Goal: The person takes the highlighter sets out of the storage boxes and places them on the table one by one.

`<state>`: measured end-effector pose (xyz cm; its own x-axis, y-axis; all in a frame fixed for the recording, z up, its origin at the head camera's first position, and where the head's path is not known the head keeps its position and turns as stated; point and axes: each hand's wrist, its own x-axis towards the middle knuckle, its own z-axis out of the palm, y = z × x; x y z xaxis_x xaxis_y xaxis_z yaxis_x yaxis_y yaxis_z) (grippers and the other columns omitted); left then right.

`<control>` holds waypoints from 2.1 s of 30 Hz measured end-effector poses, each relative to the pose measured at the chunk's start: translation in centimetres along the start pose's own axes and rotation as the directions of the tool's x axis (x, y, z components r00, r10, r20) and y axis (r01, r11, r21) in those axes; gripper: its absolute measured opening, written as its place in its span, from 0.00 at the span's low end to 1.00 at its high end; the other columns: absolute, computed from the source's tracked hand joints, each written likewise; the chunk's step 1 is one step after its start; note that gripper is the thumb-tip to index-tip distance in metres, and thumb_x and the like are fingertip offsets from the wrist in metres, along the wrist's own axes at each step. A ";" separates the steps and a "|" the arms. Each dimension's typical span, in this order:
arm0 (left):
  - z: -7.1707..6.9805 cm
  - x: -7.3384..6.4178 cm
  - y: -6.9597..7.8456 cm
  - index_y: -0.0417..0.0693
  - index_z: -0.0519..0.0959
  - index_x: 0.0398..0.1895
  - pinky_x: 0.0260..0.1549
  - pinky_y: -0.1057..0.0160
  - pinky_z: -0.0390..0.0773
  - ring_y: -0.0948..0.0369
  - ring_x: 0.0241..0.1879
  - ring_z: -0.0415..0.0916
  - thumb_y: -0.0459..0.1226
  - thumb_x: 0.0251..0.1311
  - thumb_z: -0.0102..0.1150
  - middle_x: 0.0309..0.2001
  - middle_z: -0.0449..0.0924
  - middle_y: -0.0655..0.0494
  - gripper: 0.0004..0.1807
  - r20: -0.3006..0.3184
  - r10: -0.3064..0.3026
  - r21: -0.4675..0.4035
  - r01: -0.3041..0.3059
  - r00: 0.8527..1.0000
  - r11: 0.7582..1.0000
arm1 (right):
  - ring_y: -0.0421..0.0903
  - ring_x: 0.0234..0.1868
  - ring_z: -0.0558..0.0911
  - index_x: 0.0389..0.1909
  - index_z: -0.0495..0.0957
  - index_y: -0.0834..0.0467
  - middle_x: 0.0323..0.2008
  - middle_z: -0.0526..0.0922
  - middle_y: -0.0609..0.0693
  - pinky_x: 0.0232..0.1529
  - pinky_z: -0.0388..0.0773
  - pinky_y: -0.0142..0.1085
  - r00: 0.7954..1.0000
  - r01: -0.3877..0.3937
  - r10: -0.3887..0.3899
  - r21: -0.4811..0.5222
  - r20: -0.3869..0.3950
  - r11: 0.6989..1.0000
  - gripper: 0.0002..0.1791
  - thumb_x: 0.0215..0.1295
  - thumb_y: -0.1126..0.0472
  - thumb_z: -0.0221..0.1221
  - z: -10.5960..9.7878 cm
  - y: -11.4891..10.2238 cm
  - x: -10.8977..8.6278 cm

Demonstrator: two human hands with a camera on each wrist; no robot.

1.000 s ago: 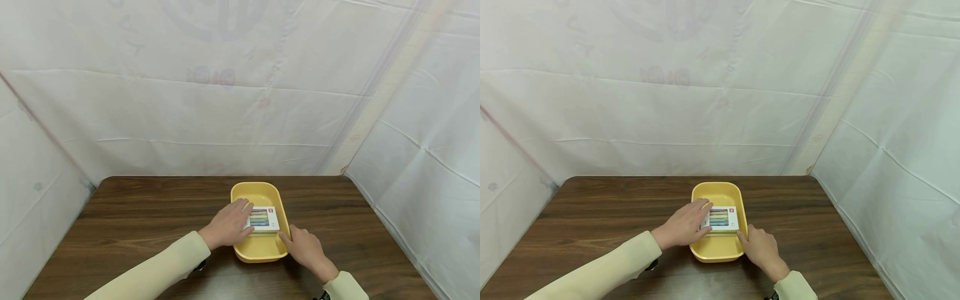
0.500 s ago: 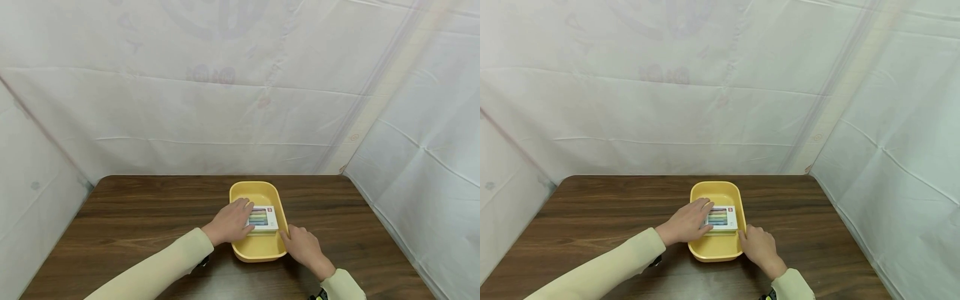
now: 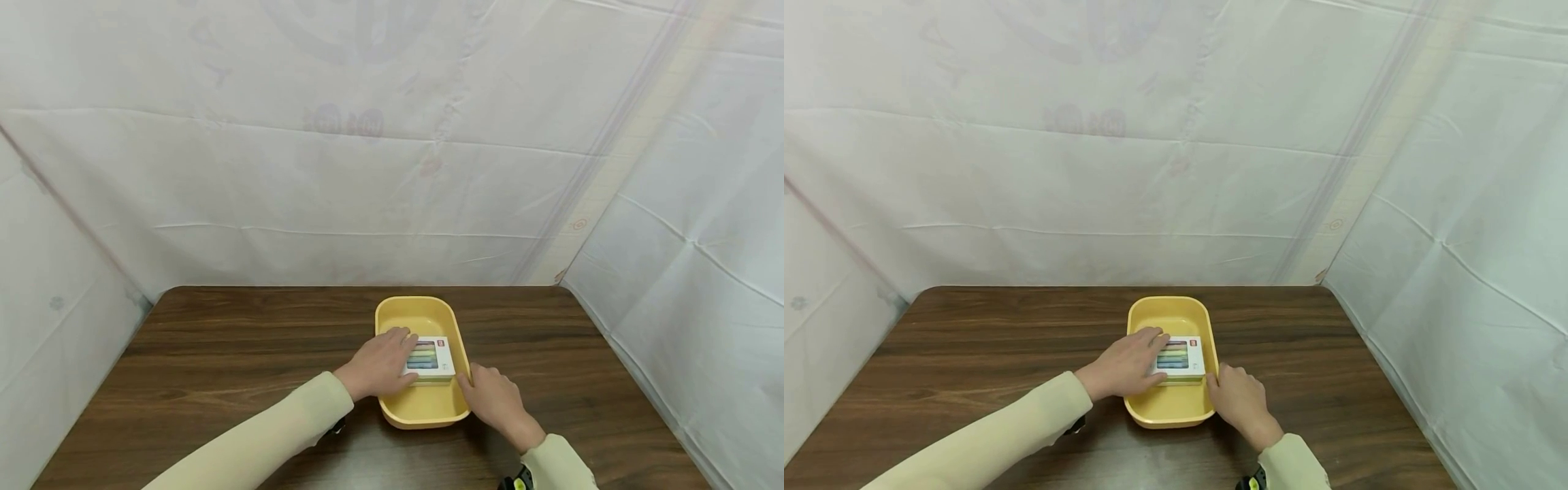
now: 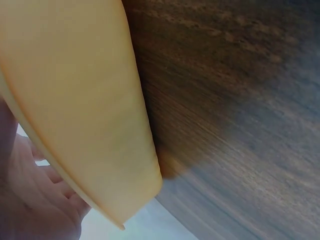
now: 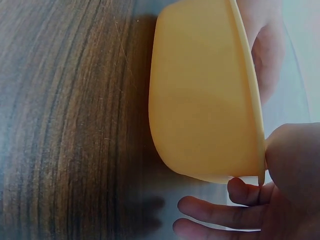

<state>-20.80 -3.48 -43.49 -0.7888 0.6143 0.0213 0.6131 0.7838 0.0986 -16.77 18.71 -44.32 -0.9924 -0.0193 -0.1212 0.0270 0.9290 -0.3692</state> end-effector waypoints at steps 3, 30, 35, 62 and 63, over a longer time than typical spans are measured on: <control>0.2 0.0 0.0 0.43 0.62 0.70 0.66 0.56 0.67 0.54 0.67 0.64 0.57 0.65 0.51 0.67 0.66 0.46 0.38 0.011 0.001 0.003 -0.001 1.000 1.000 | 0.44 0.17 0.69 0.26 0.72 0.54 0.16 0.70 0.47 0.18 0.61 0.36 1.000 0.002 -0.002 0.002 -0.002 1.000 0.15 0.71 0.51 0.51 0.1 0.0 0.2; 0.4 0.7 0.2 0.47 0.63 0.70 0.62 0.56 0.70 0.55 0.63 0.68 0.57 0.65 0.51 0.65 0.67 0.48 0.36 0.047 0.017 0.033 -0.019 0.999 0.999 | 0.43 0.14 0.69 0.25 0.72 0.55 0.15 0.70 0.47 0.15 0.62 0.36 0.999 -0.005 0.005 0.006 -0.050 1.000 0.19 0.74 0.53 0.43 1.4 0.1 0.7; 0.4 0.7 0.3 0.47 0.63 0.70 0.62 0.56 0.70 0.55 0.62 0.68 0.56 0.66 0.50 0.65 0.68 0.48 0.35 0.045 0.027 0.038 -0.028 0.999 0.999 | 0.43 0.14 0.69 0.27 0.73 0.56 0.15 0.70 0.48 0.15 0.62 0.36 0.998 -0.004 0.005 0.002 -0.064 1.000 0.19 0.74 0.53 0.42 1.5 0.0 0.6; -0.7 0.2 0.8 0.47 0.65 0.69 0.59 0.56 0.71 0.56 0.59 0.70 0.56 0.64 0.52 0.63 0.70 0.50 0.35 -0.006 0.059 0.120 -0.058 0.998 0.991 | 0.44 0.14 0.68 0.26 0.73 0.58 0.14 0.68 0.49 0.15 0.61 0.36 0.995 0.019 -0.027 -0.079 -0.099 0.997 0.19 0.75 0.54 0.42 1.4 -0.3 0.1; -0.8 0.2 0.8 0.47 0.65 0.69 0.59 0.56 0.71 0.55 0.59 0.70 0.56 0.64 0.52 0.63 0.70 0.50 0.35 -0.007 0.060 0.120 -0.059 0.998 0.991 | 0.44 0.14 0.68 0.26 0.73 0.58 0.14 0.68 0.48 0.15 0.61 0.36 0.994 0.021 -0.029 -0.084 -0.102 0.996 0.20 0.75 0.54 0.42 1.5 -0.3 0.1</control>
<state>-20.50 -2.84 -42.66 -0.7508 0.6597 0.0343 0.6593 0.7515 -0.0229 -16.70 17.93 -45.58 -0.9998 -0.0086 -0.0158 -0.0036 0.9561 -0.2930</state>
